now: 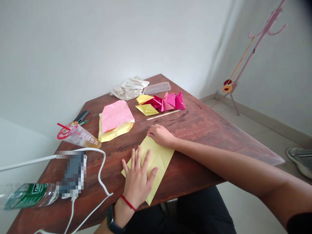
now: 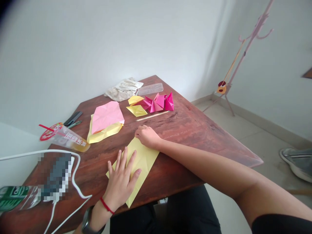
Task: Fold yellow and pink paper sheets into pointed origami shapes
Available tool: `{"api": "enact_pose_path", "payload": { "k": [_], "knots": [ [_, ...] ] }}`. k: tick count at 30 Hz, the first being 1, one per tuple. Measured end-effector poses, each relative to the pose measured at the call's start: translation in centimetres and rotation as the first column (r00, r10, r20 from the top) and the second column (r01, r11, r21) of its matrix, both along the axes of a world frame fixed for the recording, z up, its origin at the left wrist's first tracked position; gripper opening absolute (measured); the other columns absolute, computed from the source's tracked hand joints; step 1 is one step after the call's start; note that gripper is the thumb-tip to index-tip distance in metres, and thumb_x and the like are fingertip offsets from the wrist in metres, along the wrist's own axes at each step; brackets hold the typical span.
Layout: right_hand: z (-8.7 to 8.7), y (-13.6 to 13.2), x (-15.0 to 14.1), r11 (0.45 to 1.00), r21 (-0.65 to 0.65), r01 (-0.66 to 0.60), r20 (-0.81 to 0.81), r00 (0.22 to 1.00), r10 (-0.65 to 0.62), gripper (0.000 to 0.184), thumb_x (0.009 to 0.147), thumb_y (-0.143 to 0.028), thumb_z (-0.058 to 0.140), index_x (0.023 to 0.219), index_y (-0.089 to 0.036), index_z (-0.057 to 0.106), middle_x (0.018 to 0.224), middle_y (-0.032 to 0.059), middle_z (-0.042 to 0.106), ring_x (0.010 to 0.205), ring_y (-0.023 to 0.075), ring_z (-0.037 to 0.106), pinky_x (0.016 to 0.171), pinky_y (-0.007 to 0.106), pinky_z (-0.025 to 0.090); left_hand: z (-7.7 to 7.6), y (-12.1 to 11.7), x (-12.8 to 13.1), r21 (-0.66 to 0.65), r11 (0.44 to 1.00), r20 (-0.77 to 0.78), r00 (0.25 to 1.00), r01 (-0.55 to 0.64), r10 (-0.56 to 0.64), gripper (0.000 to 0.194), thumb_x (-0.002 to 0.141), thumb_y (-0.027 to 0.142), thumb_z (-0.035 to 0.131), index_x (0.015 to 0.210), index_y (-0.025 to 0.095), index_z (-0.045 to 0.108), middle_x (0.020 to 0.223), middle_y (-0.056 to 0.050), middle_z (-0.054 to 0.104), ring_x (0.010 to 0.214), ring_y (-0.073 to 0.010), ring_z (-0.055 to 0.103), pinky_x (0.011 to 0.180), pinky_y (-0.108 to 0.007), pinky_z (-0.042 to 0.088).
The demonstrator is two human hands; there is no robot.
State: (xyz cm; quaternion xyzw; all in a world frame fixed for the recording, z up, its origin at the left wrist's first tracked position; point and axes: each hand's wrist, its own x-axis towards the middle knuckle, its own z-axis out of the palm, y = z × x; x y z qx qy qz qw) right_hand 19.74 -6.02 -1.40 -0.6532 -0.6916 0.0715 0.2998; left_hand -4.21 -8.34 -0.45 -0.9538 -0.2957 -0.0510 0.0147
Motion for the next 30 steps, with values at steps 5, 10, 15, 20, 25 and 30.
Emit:
{"api": "enact_pose_path", "payload": {
  "k": [5,10,15,20,25,30],
  "knots": [
    [0.1,-0.1,-0.2,1.0,-0.017,0.013,0.024,1.0,-0.012,0.023,0.101,-0.017,0.054,0.089,-0.016,0.074,0.097,0.0098,0.071,0.095,0.0223,0.06,0.089,0.032,0.042,-0.3,-1.7,-5.6,0.067,0.998,-0.026,1.0,-0.017,0.018,0.065,0.103,0.042,0.045,0.163,0.026,0.026,0.168,-0.02,0.024,0.152,-0.0417,0.029,0.109,-0.072,0.037],
    [0.1,0.0,-0.3,1.0,-0.011,0.016,0.072,0.997,-0.015,0.024,0.102,-0.018,0.053,0.091,-0.015,0.074,0.097,0.0102,0.07,0.094,0.0225,0.059,0.088,0.032,0.042,0.3,-3.2,-8.7,0.132,0.987,-0.087,0.993,0.087,-0.076,0.065,0.101,0.043,0.05,0.162,0.035,0.028,0.168,-0.014,0.026,0.149,-0.0471,0.032,0.104,-0.075,0.041],
    [0.4,-0.1,0.0,1.0,0.0,0.001,0.081,0.997,-0.001,0.025,0.102,-0.018,0.053,0.092,-0.015,0.076,0.096,0.0099,0.07,0.092,0.0215,0.059,0.086,0.031,0.042,2.4,-2.5,-7.7,0.065,0.94,-0.142,0.936,0.334,-0.323,0.083,0.092,0.055,0.065,0.162,0.033,0.027,0.168,-0.01,0.028,0.15,-0.0454,0.032,0.107,-0.071,0.043],
    [0.6,-0.3,1.5,0.996,0.08,-0.032,0.042,0.999,0.029,0.023,0.101,-0.019,0.056,0.091,-0.016,0.077,0.093,0.0085,0.071,0.09,0.0212,0.059,0.084,0.032,0.042,3.7,-1.5,-5.1,-0.091,0.851,-0.085,0.848,0.516,-0.523,0.075,0.091,0.031,0.073,0.158,0.026,0.038,0.163,-0.004,0.041,0.148,-0.0332,0.039,0.111,-0.051,0.049],
    [1.2,-0.7,2.3,0.985,0.129,-0.114,0.01,0.993,0.114,0.014,0.099,-0.02,0.061,0.101,-0.016,0.074,0.098,0.009,0.07,0.095,0.0223,0.061,0.085,0.033,0.045,3.3,-1.8,-2.9,-0.158,0.824,0.083,0.839,0.544,-0.538,0.055,0.092,0.029,0.071,0.144,0.02,0.055,0.149,-0.008,0.058,0.121,-0.03,0.061,0.097,-0.046,0.058],
    [3.3,-1.9,1.7,0.969,0.241,0.062,0.008,0.998,-0.066,0.019,0.098,-0.029,0.063,0.107,-0.014,0.069,0.103,0.0127,0.067,0.096,0.0251,0.06,0.087,0.037,0.044,2.5,-1.6,-0.7,-0.157,0.841,0.329,0.831,0.517,-0.449,0.036,0.097,0.008,0.05,0.126,0.019,0.067,0.125,-0.007,0.073,0.102,-0.0248,0.067,0.089,-0.041,0.059]
  ]
}}
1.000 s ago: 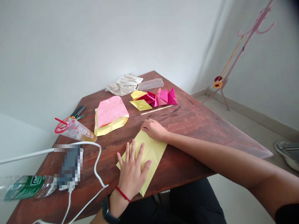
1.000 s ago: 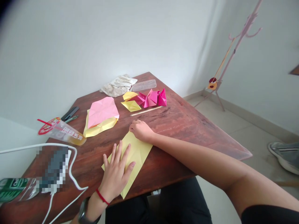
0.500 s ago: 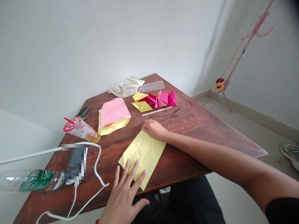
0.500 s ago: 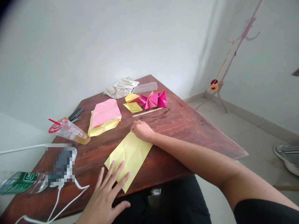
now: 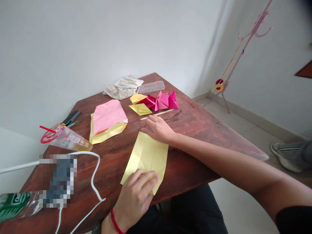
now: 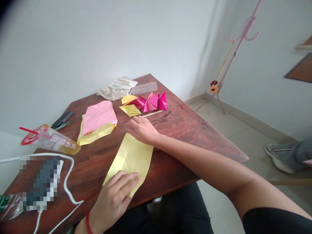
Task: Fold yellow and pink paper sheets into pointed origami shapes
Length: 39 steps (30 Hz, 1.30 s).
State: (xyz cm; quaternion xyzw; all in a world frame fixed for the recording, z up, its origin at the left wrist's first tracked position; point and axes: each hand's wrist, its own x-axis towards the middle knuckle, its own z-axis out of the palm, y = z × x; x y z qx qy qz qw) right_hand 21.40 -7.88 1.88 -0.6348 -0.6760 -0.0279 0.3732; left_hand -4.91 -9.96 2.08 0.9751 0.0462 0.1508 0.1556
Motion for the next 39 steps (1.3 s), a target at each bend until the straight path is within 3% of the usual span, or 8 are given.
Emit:
{"api": "enact_pose_path", "payload": {
  "k": [3,6,10,14,18,21,33,39],
  "knots": [
    [0.5,-1.0,-0.8,0.971,-0.08,-0.223,-0.131,0.968,0.212,0.017,0.1,-0.025,0.056,0.096,-0.014,0.068,0.081,0.0047,0.065,0.073,0.0167,0.057,0.072,0.028,0.043,0.0,0.7,0.8,-0.178,0.978,0.066,0.99,-0.107,0.121,0.025,0.101,0.014,0.05,0.115,0.018,0.07,0.109,-0.007,0.075,0.099,-0.0197,0.069,0.091,-0.032,0.056],
    [-0.1,-2.1,-1.5,0.843,-0.258,-0.472,-0.323,0.864,0.386,0.014,0.098,-0.02,0.057,0.093,-0.015,0.069,0.07,-0.0008,0.063,0.059,0.0117,0.052,0.061,0.024,0.04,0.1,1.4,1.1,-0.307,0.916,-0.012,0.964,-0.258,0.267,0.023,0.103,0.024,0.051,0.092,0.019,0.07,0.094,-0.005,0.073,0.087,-0.0162,0.069,0.081,-0.025,0.053],
    [-0.8,-3.6,-1.4,0.771,-0.309,-0.557,-0.475,0.793,0.382,0.014,0.097,-0.021,0.057,0.096,-0.014,0.07,0.089,0.0049,0.072,0.074,0.0139,0.062,0.068,0.025,0.045,-0.6,2.3,1.1,-0.221,0.854,-0.107,0.882,-0.471,0.459,0.037,0.1,0.037,0.058,0.067,0.02,0.054,0.061,0.002,0.058,0.055,-0.0111,0.052,0.055,-0.022,0.039],
    [-0.6,-4.6,-1.1,0.715,-0.321,-0.622,-0.484,0.756,0.441,0.018,0.093,-0.033,0.069,0.093,-0.014,0.069,0.092,0.0059,0.069,0.081,0.0169,0.062,0.075,0.028,0.048,-1.4,2.4,1.0,-0.152,0.798,-0.134,0.812,-0.583,0.568,0.043,0.097,0.043,0.06,0.063,0.021,0.047,0.051,0.007,0.042,0.046,-0.0091,0.037,0.049,-0.023,0.03],
    [-0.8,-5.4,-1.5,0.735,-0.347,-0.583,-0.322,0.81,0.49,0.013,0.088,-0.027,0.075,0.089,-0.015,0.069,0.091,0.006,0.063,0.088,0.0201,0.059,0.08,0.032,0.047,-1.7,2.2,0.8,-0.152,0.75,-0.128,0.765,-0.643,0.631,0.032,0.096,0.048,0.06,0.076,0.023,0.057,0.054,0.009,0.047,0.044,-0.0089,0.046,0.049,-0.022,0.032],
    [-1.0,-5.6,-1.7,0.722,-0.372,-0.583,-0.279,0.812,0.513,0.012,0.092,-0.025,0.071,0.099,-0.016,0.072,0.094,0.0063,0.061,0.088,0.02,0.057,0.079,0.032,0.046,-1.6,2.1,0.5,-0.13,0.727,-0.098,0.738,-0.674,0.667,0.029,0.095,0.052,0.059,0.09,0.024,0.06,0.055,0.009,0.052,0.045,-0.0102,0.052,0.05,-0.022,0.035],
    [-1.1,-5.6,-1.4,0.709,-0.367,-0.602,-0.23,0.798,0.558,0.022,0.097,-0.027,0.065,0.113,-0.021,0.077,0.097,0.0074,0.057,0.088,0.0196,0.056,0.081,0.032,0.046,-1.7,1.8,0.7,-0.095,0.752,-0.065,0.758,-0.652,0.649,0.034,0.101,0.048,0.054,0.079,0.024,0.065,0.059,0.006,0.058,0.048,-0.0098,0.055,0.051,-0.023,0.035],
    [-1.2,-5.7,-1.5,0.72,-0.356,-0.596,-0.225,0.802,0.553,0.02,0.097,-0.027,0.065,0.109,-0.022,0.078,0.097,0.0075,0.058,0.089,0.0201,0.057,0.08,0.032,0.047,-1.3,1.5,0.9,0.039,0.779,0.035,0.78,-0.625,0.624,0.022,0.102,0.036,0.055,0.098,0.024,0.073,0.092,-0.005,0.067,0.083,-0.0211,0.065,0.074,-0.031,0.048]
  ]
}}
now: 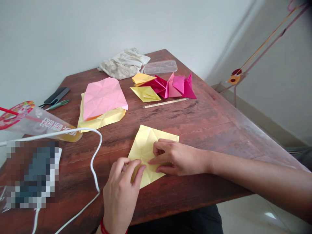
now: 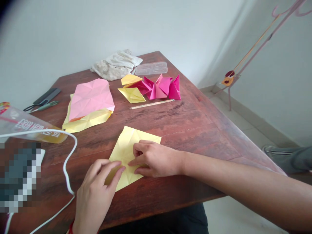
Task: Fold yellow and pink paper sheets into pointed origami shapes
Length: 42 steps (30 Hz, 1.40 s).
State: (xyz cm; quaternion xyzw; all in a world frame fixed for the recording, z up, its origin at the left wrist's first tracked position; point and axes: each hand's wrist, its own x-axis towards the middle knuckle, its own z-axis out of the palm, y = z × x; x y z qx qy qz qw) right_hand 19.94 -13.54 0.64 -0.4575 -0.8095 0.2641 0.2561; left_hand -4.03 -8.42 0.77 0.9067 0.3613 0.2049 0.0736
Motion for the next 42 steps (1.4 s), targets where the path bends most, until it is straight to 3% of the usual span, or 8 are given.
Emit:
{"api": "enact_pose_path", "payload": {
  "k": [3,6,9,12,26,32,35,42],
  "knots": [
    [-0.1,0.0,0.0,1.0,0.006,-0.001,-0.007,1.0,0.001,0.019,0.096,-0.027,0.066,0.11,-0.021,0.078,0.097,0.0074,0.057,0.088,0.0199,0.057,0.08,0.031,0.047,0.0,-1.2,0.0,0.124,0.987,-0.008,0.994,0.107,-0.107,0.021,0.102,0.023,0.054,0.112,0.022,0.072,0.117,-0.01,0.067,0.108,-0.0274,0.064,0.095,-0.04,0.049],
    [0.0,0.0,-0.1,1.0,0.011,-0.008,0.002,1.0,0.008,0.016,0.096,-0.024,0.065,0.102,-0.019,0.078,0.097,0.0075,0.057,0.086,0.019,0.056,0.08,0.03,0.047,-0.6,-3.2,-0.2,0.156,0.944,-0.124,0.954,0.291,-0.273,0.035,0.102,0.017,0.049,0.135,0.015,0.062,0.143,-0.014,0.059,0.14,-0.031,0.048,0.111,-0.044,0.042],
    [0.0,0.1,-0.1,1.0,0.024,-0.02,0.014,1.0,0.019,0.014,0.096,-0.023,0.065,0.097,-0.018,0.078,0.097,0.0076,0.058,0.085,0.0183,0.056,0.08,0.03,0.046,-1.3,-4.9,-0.6,0.171,0.916,-0.269,0.912,0.362,-0.31,0.056,0.105,0.036,0.045,0.151,0.004,0.043,0.157,-0.021,0.046,0.148,-0.0336,0.039,0.113,-0.045,0.041],
    [0.0,0.0,-0.1,0.999,0.035,-0.02,0.015,1.0,0.02,0.018,0.095,-0.024,0.065,0.107,-0.019,0.078,0.097,0.0073,0.058,0.084,0.0182,0.055,0.079,0.03,0.047,-1.7,-5.4,-1.0,0.188,0.905,-0.308,0.897,0.383,-0.316,0.081,0.102,0.06,0.042,0.157,0.002,0.032,0.16,-0.023,0.041,0.149,-0.0353,0.037,0.113,-0.046,0.039],
    [0.5,0.7,1.7,0.993,0.026,-0.111,0.053,0.993,0.11,0.028,0.089,-0.031,0.076,0.115,-0.02,0.079,0.091,0.0059,0.06,0.085,0.0185,0.057,0.079,0.029,0.046,-0.9,-5.8,-1.0,0.149,0.937,-0.355,0.902,0.315,-0.246,0.083,0.097,0.069,0.044,0.164,0.025,0.024,0.169,-0.017,0.023,0.151,-0.0381,0.034,0.113,-0.054,0.04],
    [1.0,1.5,3.4,0.977,-0.139,-0.16,0.002,0.987,0.162,0.039,0.082,-0.022,0.081,0.121,-0.017,0.074,0.097,0.0047,0.064,0.09,0.0175,0.061,0.084,0.027,0.048,-0.9,-6.4,-0.7,0.111,0.954,-0.344,0.911,0.279,-0.227,0.076,0.098,0.064,0.049,0.163,0.031,0.026,0.171,-0.016,0.016,0.15,-0.0399,0.034,0.11,-0.057,0.044],
    [1.1,1.8,4.0,0.967,-0.239,-0.092,-0.012,0.996,0.091,0.031,0.082,-0.015,0.077,0.113,-0.014,0.075,0.092,0.0032,0.066,0.081,0.0147,0.061,0.076,0.024,0.048,-1.1,-6.6,-0.5,0.113,0.961,-0.329,0.922,0.254,-0.205,0.073,0.098,0.061,0.051,0.162,0.032,0.028,0.171,-0.015,0.016,0.151,-0.0411,0.032,0.11,-0.059,0.044],
    [1.2,1.8,4.0,0.968,-0.232,-0.091,-0.04,0.996,0.084,0.017,0.079,-0.015,0.078,0.096,-0.014,0.075,0.091,0.0022,0.068,0.082,0.0141,0.061,0.076,0.023,0.047,-1.1,-7.3,0.6,0.133,0.971,-0.309,0.939,0.201,-0.152,0.074,0.096,0.063,0.054,0.161,0.036,0.03,0.168,-0.018,0.025,0.146,-0.0453,0.038,0.105,-0.064,0.046]
  ]
}}
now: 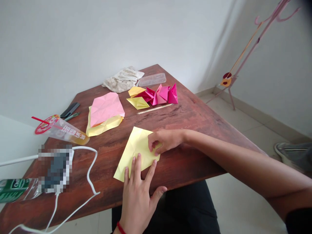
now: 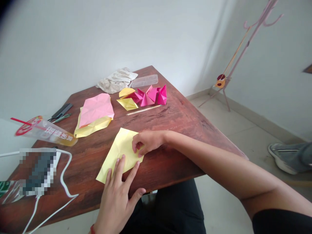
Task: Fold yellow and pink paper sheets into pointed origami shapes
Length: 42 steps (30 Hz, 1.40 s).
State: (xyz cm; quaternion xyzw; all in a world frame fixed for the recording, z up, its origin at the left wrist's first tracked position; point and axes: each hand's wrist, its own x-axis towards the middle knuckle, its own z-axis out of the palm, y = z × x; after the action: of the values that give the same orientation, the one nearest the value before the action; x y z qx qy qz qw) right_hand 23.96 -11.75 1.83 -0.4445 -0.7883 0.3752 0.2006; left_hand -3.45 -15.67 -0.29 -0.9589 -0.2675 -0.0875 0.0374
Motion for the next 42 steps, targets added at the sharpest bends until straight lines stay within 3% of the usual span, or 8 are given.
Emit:
{"api": "enact_pose_path", "payload": {
  "k": [5,9,13,17,20,28,37,42],
  "knots": [
    [-0.1,0.1,0.1,1.0,0.009,0.026,-0.01,1.0,-0.026,0.014,0.08,-0.012,0.076,0.094,-0.015,0.074,0.085,0.0008,0.068,0.077,0.0132,0.061,0.072,0.022,0.046,0.4,-0.3,0.7,0.0,1.0,0.006,1.0,-0.025,0.025,0.084,0.089,0.072,0.054,0.161,0.037,0.03,0.164,-0.022,0.029,0.14,-0.048,0.044,0.101,-0.066,0.048],
    [-0.5,0.2,-0.3,0.991,0.006,0.132,-0.019,0.991,-0.132,0.012,0.082,-0.019,0.077,0.093,-0.014,0.073,0.079,0.0001,0.069,0.07,0.0122,0.061,0.065,0.022,0.044,0.1,-0.1,0.5,-0.016,1.0,0.007,1.0,0.001,-0.001,0.085,0.088,0.075,0.053,0.161,0.038,0.03,0.167,-0.019,0.026,0.147,-0.0476,0.035,0.105,-0.066,0.045],
    [-1.0,-0.1,-1.3,0.966,0.145,0.215,0.041,0.974,-0.223,0.013,0.087,-0.027,0.075,0.09,-0.015,0.071,0.077,0.0006,0.067,0.067,0.0132,0.06,0.064,0.024,0.043,-0.2,0.5,0.1,-0.037,0.999,0.008,1.0,0.018,-0.018,0.083,0.089,0.073,0.054,0.161,0.039,0.029,0.171,-0.015,0.018,0.152,-0.0462,0.026,0.11,-0.067,0.04],
    [-1.2,-0.8,-2.5,0.894,0.429,0.131,0.081,0.98,-0.182,0.016,0.091,-0.02,0.068,0.106,-0.016,0.073,0.103,0.01,0.069,0.093,0.0213,0.064,0.084,0.034,0.051,0.5,2.1,-0.3,-0.119,0.991,-0.027,0.997,0.063,-0.067,0.076,0.093,0.068,0.053,0.16,0.042,0.028,0.172,-0.013,0.015,0.153,-0.0435,0.026,0.113,-0.065,0.037],
    [-1.0,-1.3,-3.2,0.851,0.523,0.036,0.086,0.992,-0.095,0.021,0.095,-0.02,0.065,0.114,-0.018,0.072,0.124,0.014,0.067,0.116,0.0264,0.061,0.103,0.043,0.049,1.5,4.1,-0.7,-0.231,0.961,-0.048,0.984,0.154,-0.17,0.067,0.096,0.066,0.049,0.157,0.045,0.033,0.171,-0.011,0.02,0.153,-0.0413,0.026,0.115,-0.067,0.033],
    [-0.4,-1.8,-3.5,0.929,0.368,-0.052,0.213,0.977,-0.03,0.032,0.1,-0.025,0.06,0.129,-0.016,0.07,0.15,0.0176,0.055,0.135,0.0303,0.055,0.114,0.046,0.045,2.4,9.4,-2.1,-0.451,0.84,0.052,0.949,0.301,-0.312,0.043,0.102,0.055,0.05,0.144,0.046,0.056,0.17,-0.002,0.022,0.155,-0.034,0.025,0.124,-0.059,0.021],
    [-0.5,-1.7,-3.3,0.93,0.366,-0.036,0.255,0.965,-0.063,0.038,0.099,-0.036,0.062,0.134,-0.022,0.069,0.152,0.0114,0.055,0.133,0.0311,0.054,0.112,0.049,0.047,0.0,8.3,-5.6,-0.153,0.985,0.109,0.992,0.077,-0.06,0.052,0.104,0.05,0.048,0.154,0.032,0.046,0.164,-0.007,0.038,0.148,-0.0281,0.042,0.121,-0.047,0.033],
    [-0.4,-2.0,-4.1,0.923,0.384,-0.003,0.294,0.948,-0.12,0.034,0.1,-0.035,0.061,0.131,-0.024,0.071,0.151,0.0102,0.056,0.13,0.0305,0.056,0.111,0.051,0.047,-0.4,6.7,-5.4,-0.015,0.996,0.161,0.982,-0.093,0.094,0.051,0.102,0.05,0.053,0.143,0.022,0.059,0.157,-0.012,0.049,0.143,-0.0365,0.046,0.114,-0.054,0.036]
  ]
}}
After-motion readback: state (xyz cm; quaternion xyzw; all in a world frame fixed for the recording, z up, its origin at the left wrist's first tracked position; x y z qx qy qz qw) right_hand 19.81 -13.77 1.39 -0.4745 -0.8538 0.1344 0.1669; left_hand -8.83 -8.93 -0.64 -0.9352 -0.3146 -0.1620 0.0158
